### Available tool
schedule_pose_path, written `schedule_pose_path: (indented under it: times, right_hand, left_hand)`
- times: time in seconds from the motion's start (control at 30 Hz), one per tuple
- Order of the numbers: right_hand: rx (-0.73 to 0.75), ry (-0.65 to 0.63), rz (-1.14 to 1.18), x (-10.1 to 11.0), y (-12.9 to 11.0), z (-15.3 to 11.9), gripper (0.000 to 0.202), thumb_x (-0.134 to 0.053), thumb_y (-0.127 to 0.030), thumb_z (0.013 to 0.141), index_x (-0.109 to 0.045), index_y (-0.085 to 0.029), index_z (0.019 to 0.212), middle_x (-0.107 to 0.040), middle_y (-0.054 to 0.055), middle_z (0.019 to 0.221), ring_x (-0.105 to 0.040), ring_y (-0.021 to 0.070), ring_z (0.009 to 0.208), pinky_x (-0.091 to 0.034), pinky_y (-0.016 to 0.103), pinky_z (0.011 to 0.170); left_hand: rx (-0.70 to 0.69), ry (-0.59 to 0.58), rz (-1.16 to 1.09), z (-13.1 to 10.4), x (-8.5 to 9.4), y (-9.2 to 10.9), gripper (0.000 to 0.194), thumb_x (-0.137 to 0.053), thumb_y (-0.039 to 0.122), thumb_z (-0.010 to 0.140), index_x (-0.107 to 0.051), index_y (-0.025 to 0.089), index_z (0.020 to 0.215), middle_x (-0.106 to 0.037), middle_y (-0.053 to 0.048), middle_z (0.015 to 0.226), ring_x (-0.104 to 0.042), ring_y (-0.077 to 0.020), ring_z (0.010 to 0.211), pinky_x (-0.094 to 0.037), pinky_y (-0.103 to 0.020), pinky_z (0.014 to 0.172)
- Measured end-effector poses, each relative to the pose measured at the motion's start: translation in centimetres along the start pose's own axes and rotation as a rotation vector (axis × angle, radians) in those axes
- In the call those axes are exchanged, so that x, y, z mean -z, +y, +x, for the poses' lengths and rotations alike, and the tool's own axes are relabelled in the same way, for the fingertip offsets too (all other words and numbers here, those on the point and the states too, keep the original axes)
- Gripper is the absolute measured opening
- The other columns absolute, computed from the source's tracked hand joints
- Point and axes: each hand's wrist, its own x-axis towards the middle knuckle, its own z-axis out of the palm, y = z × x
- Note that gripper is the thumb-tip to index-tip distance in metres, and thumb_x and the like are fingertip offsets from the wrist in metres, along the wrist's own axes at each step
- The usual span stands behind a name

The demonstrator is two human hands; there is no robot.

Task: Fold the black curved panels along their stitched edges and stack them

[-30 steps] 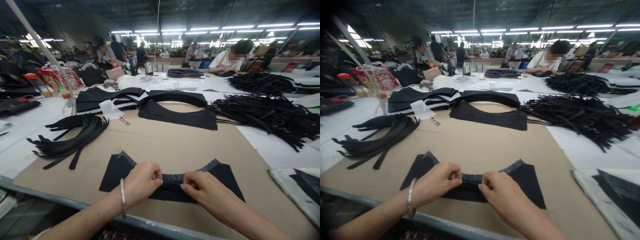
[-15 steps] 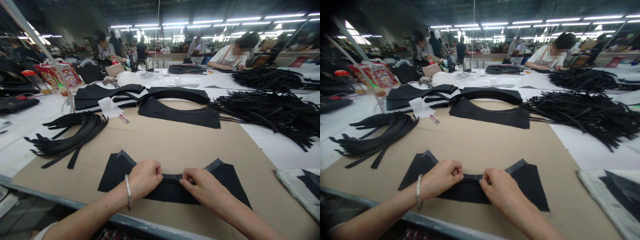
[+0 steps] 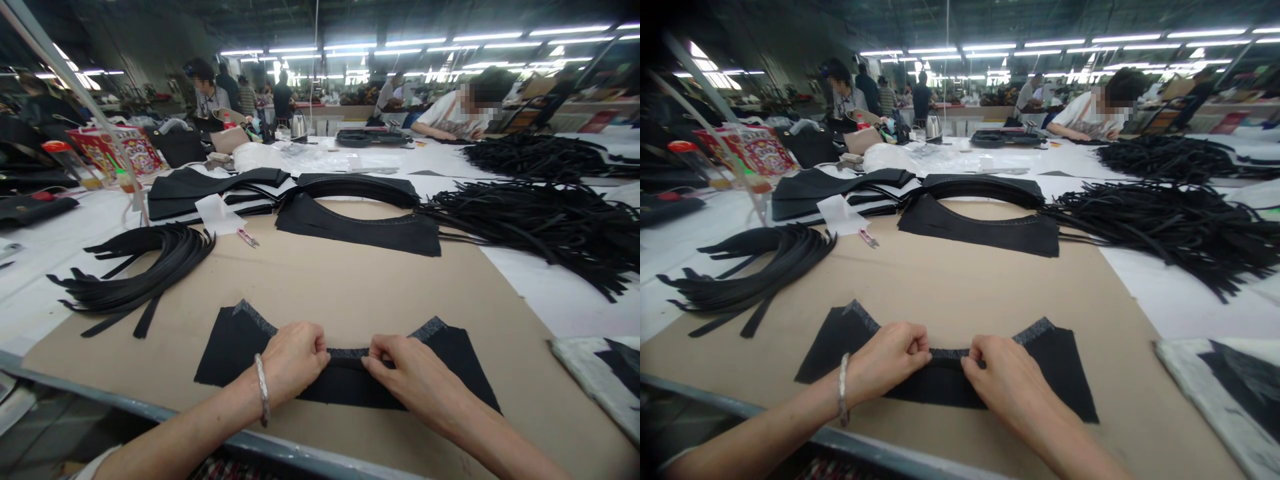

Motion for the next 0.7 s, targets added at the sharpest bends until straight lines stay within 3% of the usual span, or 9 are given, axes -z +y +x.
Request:
schedule_pose_path:
  times: [0.7]
  right_hand:
    - [0.000,-0.006,0.002,-0.02,0.06,0.42,0.018,-0.048,-0.024,0.081,-0.060,-0.020,0.068,-0.063,0.003,0.068,-0.056,0.0160,0.067,-0.027,0.025,0.057]
  left_hand:
    - [0.010,-0.011,-0.027,0.19,-0.27,-0.19,0.011,-0.054,0.024,0.074,-0.062,0.019,0.069,-0.064,-0.001,0.064,-0.058,-0.0158,0.062,-0.035,-0.023,0.055]
